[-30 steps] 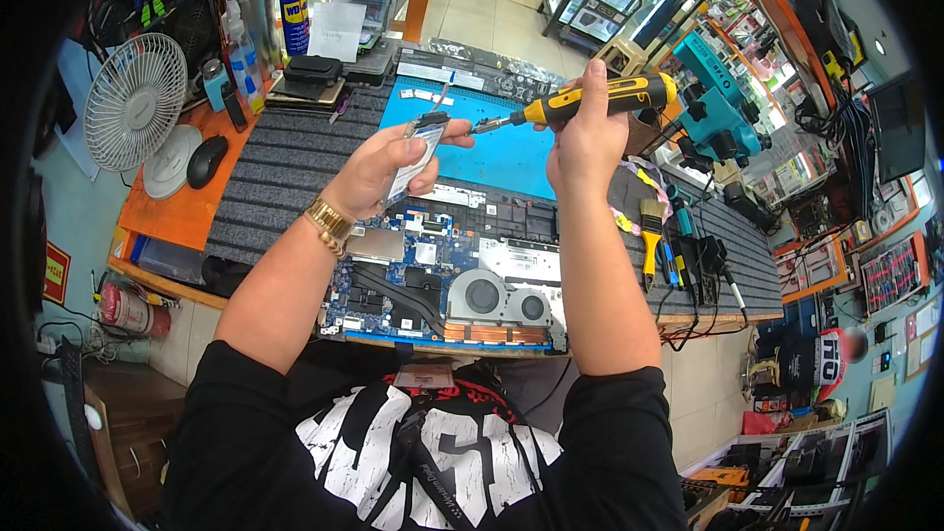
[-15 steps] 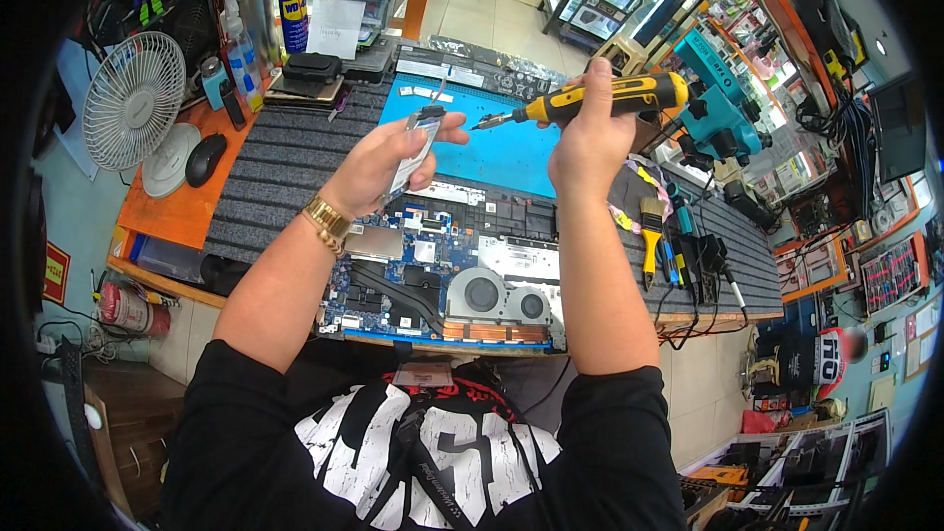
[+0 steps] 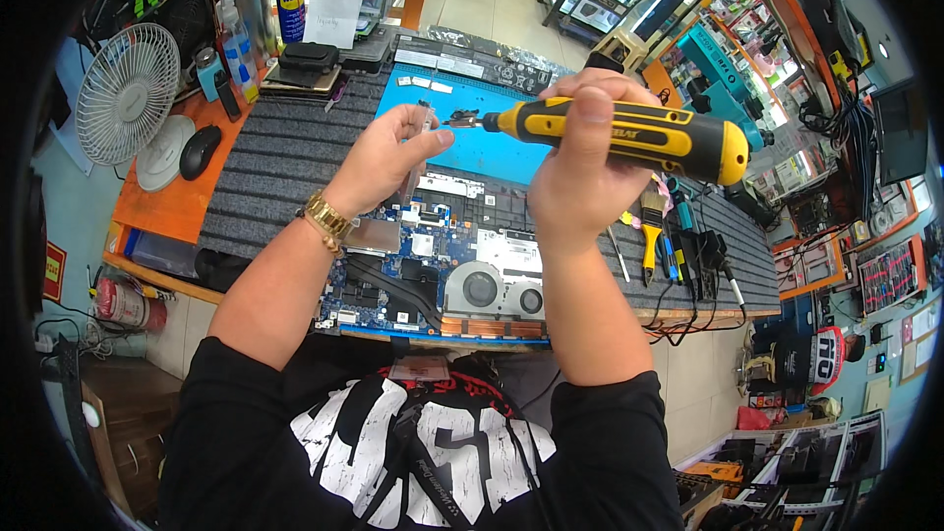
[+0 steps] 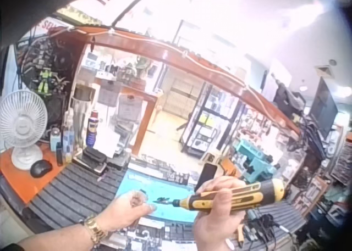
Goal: The person repairs a laptop by disassembling the chassis, cleaning internal components with a brush, and using a screwdriver to remove and replace parts from the motherboard.
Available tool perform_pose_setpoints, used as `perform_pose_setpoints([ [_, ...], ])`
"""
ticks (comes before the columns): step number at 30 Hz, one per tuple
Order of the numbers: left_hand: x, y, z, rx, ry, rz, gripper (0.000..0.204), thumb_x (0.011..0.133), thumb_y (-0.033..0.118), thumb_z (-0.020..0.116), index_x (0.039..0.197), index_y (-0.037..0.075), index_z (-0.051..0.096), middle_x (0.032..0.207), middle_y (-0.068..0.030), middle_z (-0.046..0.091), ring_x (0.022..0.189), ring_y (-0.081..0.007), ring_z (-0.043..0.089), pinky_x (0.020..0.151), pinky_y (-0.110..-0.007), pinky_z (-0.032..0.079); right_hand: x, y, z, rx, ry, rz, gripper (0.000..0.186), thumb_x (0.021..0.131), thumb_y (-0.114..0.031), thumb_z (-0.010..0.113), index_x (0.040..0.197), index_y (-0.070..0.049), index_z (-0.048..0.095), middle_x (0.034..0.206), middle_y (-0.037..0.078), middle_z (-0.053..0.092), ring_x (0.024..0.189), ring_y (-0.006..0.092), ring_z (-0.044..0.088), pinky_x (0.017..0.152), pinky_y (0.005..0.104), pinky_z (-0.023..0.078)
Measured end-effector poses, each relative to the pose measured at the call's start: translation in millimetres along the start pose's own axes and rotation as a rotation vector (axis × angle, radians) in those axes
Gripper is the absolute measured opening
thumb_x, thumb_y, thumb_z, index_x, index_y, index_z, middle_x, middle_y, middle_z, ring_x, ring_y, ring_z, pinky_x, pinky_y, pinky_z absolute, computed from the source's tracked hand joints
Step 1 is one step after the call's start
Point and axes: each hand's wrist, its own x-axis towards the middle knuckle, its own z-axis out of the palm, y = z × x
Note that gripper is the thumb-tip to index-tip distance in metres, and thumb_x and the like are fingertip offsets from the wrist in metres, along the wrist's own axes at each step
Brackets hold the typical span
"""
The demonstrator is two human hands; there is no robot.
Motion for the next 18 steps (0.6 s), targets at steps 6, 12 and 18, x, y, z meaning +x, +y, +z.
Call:
perform_pose_setpoints([
  [6, -3, 5, 5, -0.061, 0.019, -0.003, 0.043, 0.106, 0.040, 0.087, 0.110, 0.005, 0.063, 0.075, 0.0042, 0.062, 0.054, -0.0040, 0.054, 0.047, -0.025, 0.043, -7, 12, 2, 0.041, -0.085, -0.107, 0.027, 0.108, -0.019, 0.082, 0.118, -0.004, 0.062, 0.109, 0.012, 0.069, 0.096, 0.0222, 0.070, 0.091, 0.0421, 0.064],
  [12, -3, 5, 6, -0.076, 0.023, -0.008, 0.044, 0.104, 0.042, 0.089, 0.101, 0.009, 0.061, 0.072, 0.0043, 0.061, 0.050, -0.0047, 0.055, 0.043, -0.025, 0.044, -8, 15, 12, 0.027, -0.076, -0.086, 0.027, 0.106, -0.014, 0.084, 0.118, -0.004, 0.062, 0.108, 0.011, 0.069, 0.095, 0.0207, 0.069, 0.088, 0.0394, 0.063],
  [18, -9, 15, 8, -0.025, 0.084, -0.047, 0.047, 0.102, 0.044, 0.091, 0.099, 0.009, 0.061, 0.072, 0.0031, 0.061, 0.049, -0.0052, 0.056, 0.043, -0.024, 0.044, -10, 18, 14, -0.048, -0.169, -0.165, 0.031, 0.103, -0.011, 0.086, 0.120, -0.002, 0.061, 0.108, 0.013, 0.069, 0.091, 0.0181, 0.067, 0.083, 0.0339, 0.060],
])
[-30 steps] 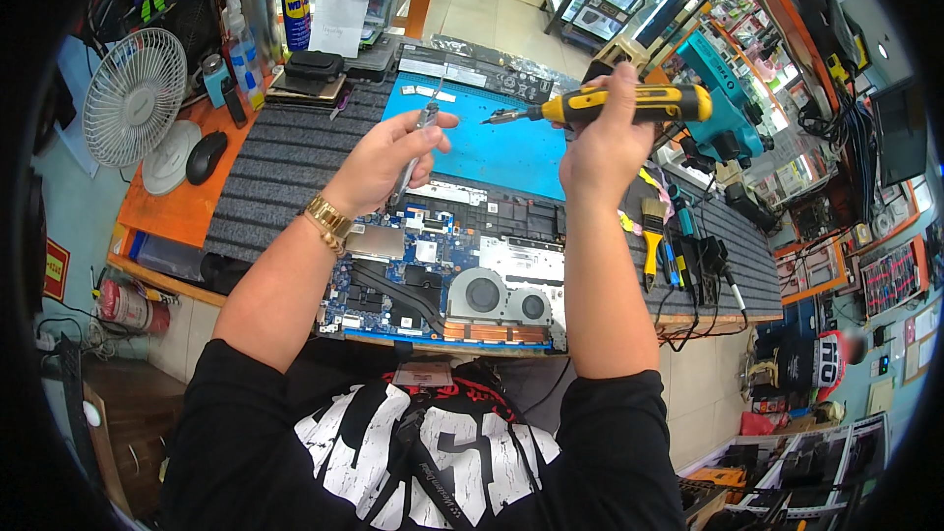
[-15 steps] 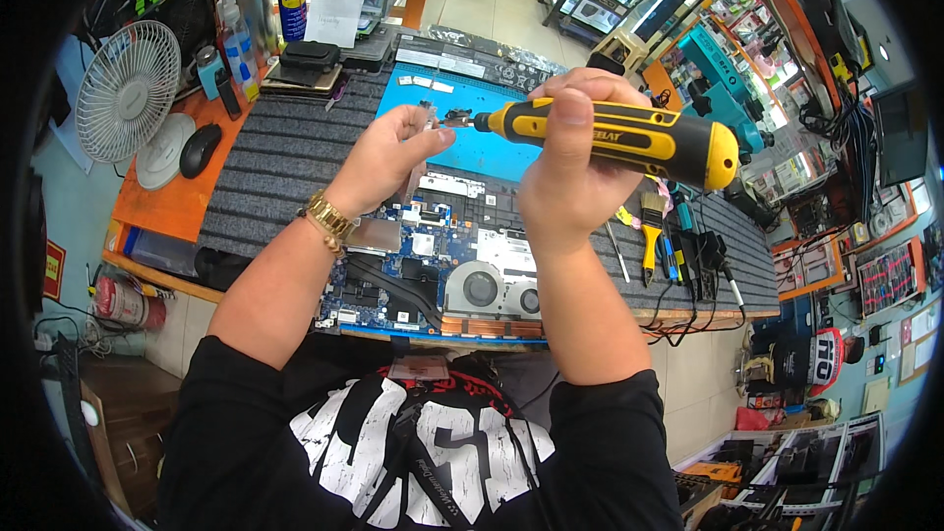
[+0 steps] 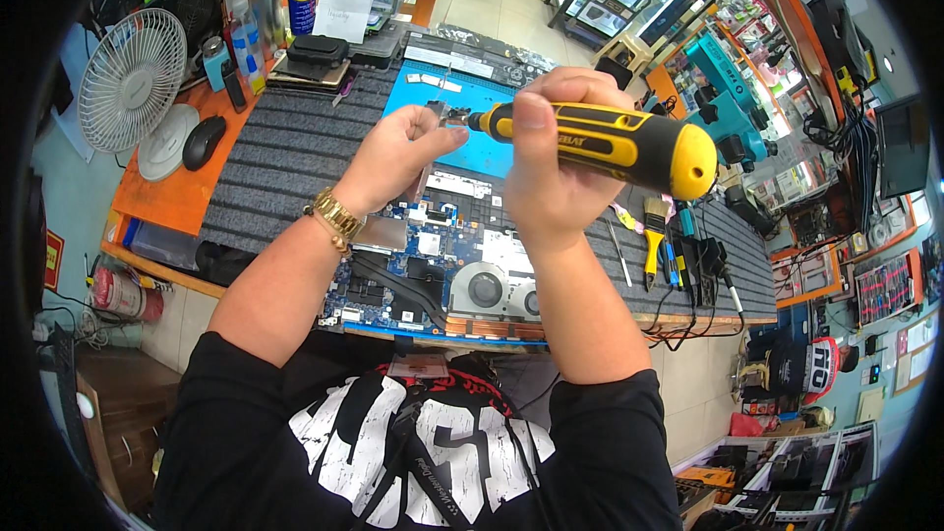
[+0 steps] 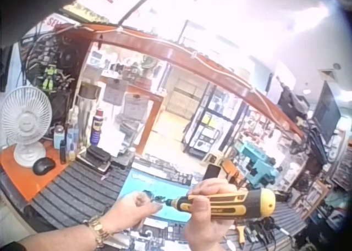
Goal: The person repairs a laptop by disassembling the chassis, cleaning internal components with a brush, and using a screwdriver to remove and replace parts from the motherboard.
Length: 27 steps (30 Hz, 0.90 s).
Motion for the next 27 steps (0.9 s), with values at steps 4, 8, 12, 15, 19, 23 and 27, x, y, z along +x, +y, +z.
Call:
perform_pose_setpoints([
  [4, 0, -5, 1, 0.045, 0.051, 0.029, 0.048, 0.101, 0.044, 0.091, 0.098, 0.007, 0.060, 0.072, 0.0022, 0.062, 0.048, -0.0064, 0.056, 0.042, -0.026, 0.044, -1, 3, 6, -0.066, -0.099, -0.091, 0.034, 0.101, -0.008, 0.086, 0.123, -0.002, 0.060, 0.108, 0.015, 0.069, 0.088, 0.0182, 0.067, 0.080, 0.0322, 0.059],
  [8, 0, -7, 4, 0.099, 0.112, 0.009, 0.048, 0.100, 0.043, 0.091, 0.096, 0.006, 0.061, 0.073, 0.0008, 0.064, 0.051, -0.0079, 0.058, 0.045, -0.028, 0.046, -3, 11, 8, -0.041, -0.117, -0.119, 0.033, 0.102, -0.007, 0.085, 0.122, -0.002, 0.060, 0.108, 0.015, 0.070, 0.089, 0.0184, 0.067, 0.079, 0.0326, 0.059],
  [12, 0, -12, 2, 0.217, 0.140, 0.024, 0.048, 0.098, 0.046, 0.091, 0.094, 0.006, 0.064, 0.074, -0.0004, 0.065, 0.053, -0.0083, 0.058, 0.048, -0.030, 0.048, -5, 16, 9, 0.003, -0.097, -0.082, 0.031, 0.102, -0.007, 0.083, 0.121, -0.002, 0.059, 0.108, 0.015, 0.069, 0.088, 0.0188, 0.067, 0.079, 0.0332, 0.059],
  [15, 1, -16, 3, 0.244, 0.166, 0.040, 0.048, 0.098, 0.048, 0.090, 0.093, 0.007, 0.065, 0.074, -0.0007, 0.066, 0.053, -0.0085, 0.057, 0.049, -0.031, 0.048, -5, 19, 7, 0.026, -0.103, -0.072, 0.029, 0.103, -0.007, 0.082, 0.121, -0.002, 0.059, 0.107, 0.015, 0.069, 0.088, 0.0190, 0.066, 0.079, 0.0333, 0.059],
  [19, 4, -21, 0, 0.231, 0.148, 0.038, 0.049, 0.099, 0.050, 0.089, 0.094, 0.007, 0.065, 0.075, -0.0010, 0.067, 0.054, -0.0091, 0.058, 0.049, -0.030, 0.048, -6, 20, 9, 0.042, -0.112, -0.074, 0.029, 0.102, -0.006, 0.081, 0.120, -0.002, 0.059, 0.107, 0.015, 0.069, 0.088, 0.0189, 0.066, 0.078, 0.0333, 0.059],
  [23, 2, -16, 0, 0.218, 0.113, -0.036, 0.059, 0.091, 0.055, 0.093, 0.093, 0.004, 0.065, 0.077, -0.0073, 0.073, 0.063, -0.0158, 0.069, 0.062, -0.034, 0.057, -6, 20, 9, 0.034, -0.145, -0.080, 0.027, 0.102, -0.006, 0.081, 0.119, -0.002, 0.060, 0.106, 0.015, 0.069, 0.087, 0.0190, 0.066, 0.078, 0.0334, 0.059],
  [27, 1, -14, 0, 0.195, 0.088, -0.040, 0.057, 0.091, 0.054, 0.092, 0.094, 0.004, 0.064, 0.077, -0.0074, 0.073, 0.063, -0.0157, 0.069, 0.062, -0.034, 0.058, -5, 21, 7, 0.031, -0.133, -0.080, 0.026, 0.102, -0.006, 0.080, 0.118, -0.002, 0.060, 0.105, 0.015, 0.069, 0.086, 0.0187, 0.066, 0.077, 0.0331, 0.059],
])
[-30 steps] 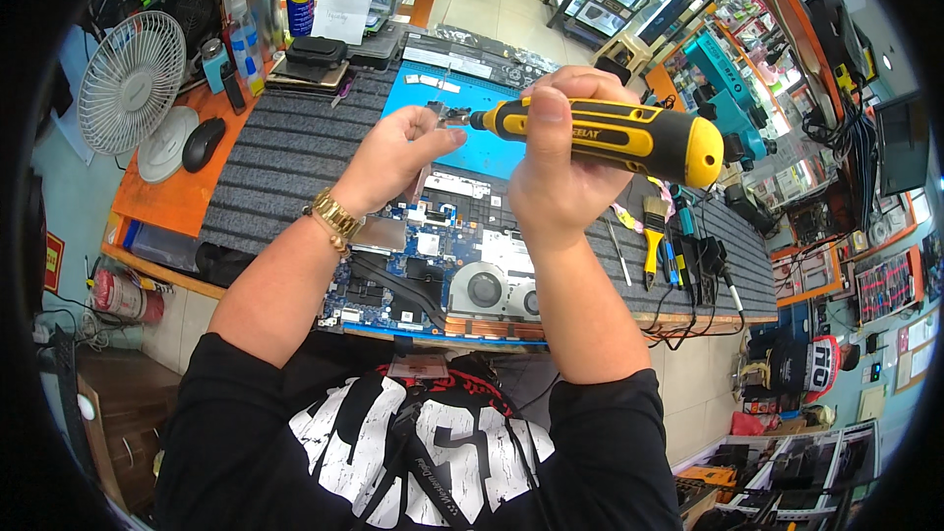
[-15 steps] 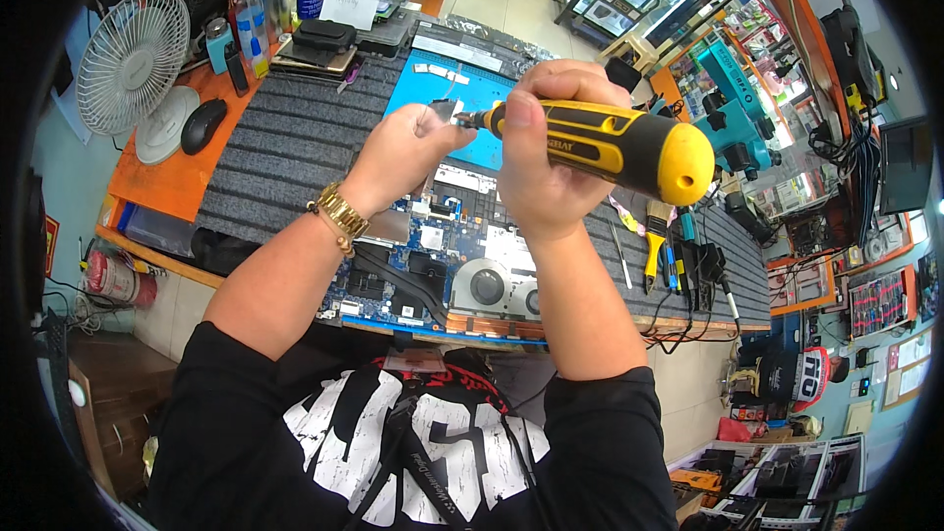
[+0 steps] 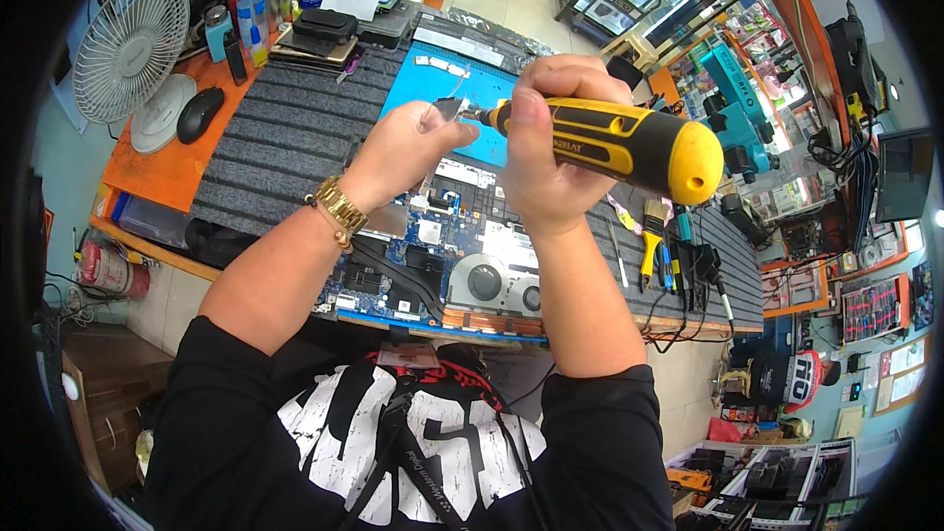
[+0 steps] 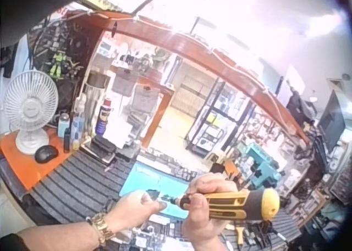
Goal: The person repairs a laptop by disassembling the chassis, cleaning internal components with a brush, and using a screwdriver to remove and replace parts from the motherboard.
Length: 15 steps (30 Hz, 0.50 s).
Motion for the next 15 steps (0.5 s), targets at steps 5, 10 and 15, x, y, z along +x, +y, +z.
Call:
perform_pose_setpoints([
  [5, 1.8, -3.0, 1.1, 0.046, 0.011, 0.016, 0.057, 0.091, 0.053, 0.092, 0.094, 0.004, 0.064, 0.076, -0.0077, 0.072, 0.063, -0.0158, 0.069, 0.062, -0.034, 0.058, -2.3, 0.0, 0.1, 0.012, -0.032, -0.010, 0.026, 0.102, -0.006, 0.080, 0.118, -0.002, 0.060, 0.106, 0.015, 0.069, 0.087, 0.0183, 0.065, 0.074, 0.0329, 0.059],
  [10, 2.1, -2.2, -1.5, 0.042, -0.001, 0.001, 0.058, 0.089, 0.054, 0.093, 0.093, 0.003, 0.065, 0.077, -0.0081, 0.072, 0.063, -0.0168, 0.069, 0.062, -0.035, 0.058, -4.9, -5.5, 2.4, -0.011, -0.015, 0.036, 0.025, 0.103, -0.011, 0.079, 0.117, -0.003, 0.060, 0.104, 0.015, 0.067, 0.088, 0.0215, 0.065, 0.079, 0.0382, 0.059],
  [15, 0.4, -7.8, 2.1, 0.073, 0.025, 0.049, 0.051, 0.097, 0.052, 0.090, 0.090, 0.007, 0.067, 0.077, 0.0023, 0.064, 0.064, -0.0068, 0.056, 0.056, -0.030, 0.046, -4.1, -1.2, -0.5, 0.015, -0.035, 0.004, 0.024, 0.102, -0.006, 0.080, 0.117, -0.002, 0.061, 0.106, 0.015, 0.069, 0.087, 0.0182, 0.065, 0.075, 0.0328, 0.058],
])
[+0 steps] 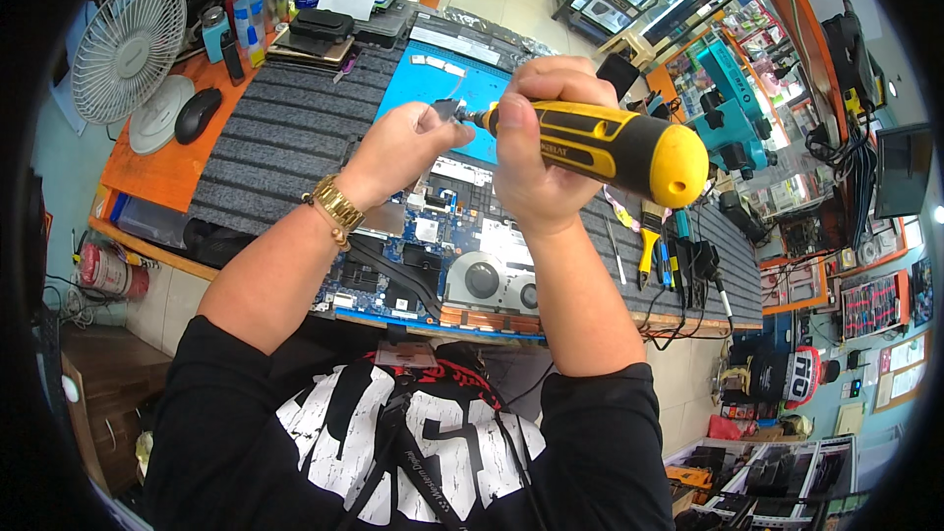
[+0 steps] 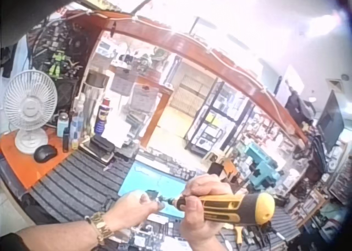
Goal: The person repairs a laptop by disassembling the chassis, cleaning internal components with a brush, and using a screwdriver to remove and replace parts from the motherboard.
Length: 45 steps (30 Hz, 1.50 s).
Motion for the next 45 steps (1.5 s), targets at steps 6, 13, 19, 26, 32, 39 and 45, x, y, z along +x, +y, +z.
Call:
perform_pose_setpoints([
  [6, 0, 10, 3, -0.020, -0.104, -0.037, 0.045, 0.102, 0.047, 0.086, 0.095, 0.006, 0.070, 0.081, 0.0027, 0.065, 0.065, -0.0054, 0.057, 0.056, -0.027, 0.044, 1, -8, -17, -0.073, 0.005, 0.070, 0.025, 0.108, -0.018, 0.075, 0.122, -0.002, 0.061, 0.105, 0.016, 0.067, 0.091, 0.0263, 0.067, 0.085, 0.0434, 0.060],
  [13, 13, 2, -18, -0.410, -0.120, 0.011, 0.048, 0.112, 0.045, 0.074, 0.127, 0.001, 0.067, 0.089, 0.0019, 0.061, 0.065, -0.0104, 0.065, 0.061, -0.032, 0.059, 53, -52, -93, -0.026, 0.318, 0.376, 0.028, 0.109, -0.018, 0.078, 0.125, 0.002, 0.067, 0.091, 0.008, 0.071, 0.083, 0.0190, 0.069, 0.082, 0.0352, 0.059],
  [19, 5, 15, -6, -0.449, -0.214, 0.103, 0.058, 0.118, 0.048, 0.066, 0.146, -0.002, 0.065, 0.101, 0.0004, 0.069, 0.091, -0.0113, 0.069, 0.083, -0.031, 0.060, -3, -46, -252, -1.173, -0.250, 1.101, 0.069, 0.092, -0.058, 0.090, 0.122, 0.004, 0.080, 0.094, 0.013, 0.080, 0.087, 0.0229, 0.075, 0.083, 0.0401, 0.060],
  [26, -3, 15, -1, -0.296, -0.292, 0.253, 0.065, 0.118, 0.053, 0.064, 0.159, 0.002, 0.061, 0.117, -0.0019, 0.075, 0.115, -0.0121, 0.060, 0.108, -0.032, 0.049, -96, -36, -286, -1.420, -0.662, 1.325, 0.077, 0.096, -0.065, 0.085, 0.131, 0.003, 0.079, 0.113, 0.028, 0.083, 0.107, 0.0408, 0.083, 0.095, 0.0506, 0.063],
  [32, -4, 16, -5, -0.305, -0.395, 0.215, 0.069, 0.109, 0.040, 0.083, 0.164, 0.006, 0.058, 0.128, -0.0028, 0.073, 0.118, -0.0127, 0.063, 0.105, -0.032, 0.053, -110, -50, -295, -1.540, -0.649, 1.346, 0.069, 0.097, -0.060, 0.086, 0.131, 0.000, 0.079, 0.124, 0.024, 0.083, 0.117, 0.0417, 0.080, 0.102, 0.0524, 0.062],
  [39, -15, 22, 1, -0.472, -0.565, 0.155, 0.097, 0.088, 0.032, 0.103, 0.166, 0.005, 0.054, 0.134, -0.0104, 0.074, 0.122, -0.0192, 0.076, 0.108, -0.037, 0.064, -66, -75, -143, -0.440, -0.358, 0.974, 0.086, 0.091, -0.033, 0.099, 0.160, -0.002, 0.058, 0.139, 0.016, 0.076, 0.113, 0.0262, 0.075, 0.096, 0.0425, 0.063],
  [45, -13, 11, 13, -0.555, -0.522, 0.279, 0.103, 0.084, 0.030, 0.106, 0.167, 0.001, 0.053, 0.141, -0.0128, 0.073, 0.130, -0.0217, 0.074, 0.113, -0.039, 0.062, -66, -65, -67, -0.376, -0.411, 0.692, 0.102, 0.082, -0.023, 0.105, 0.165, -0.001, 0.051, 0.145, 0.020, 0.073, 0.126, 0.0310, 0.077, 0.109, 0.0460, 0.064],
])
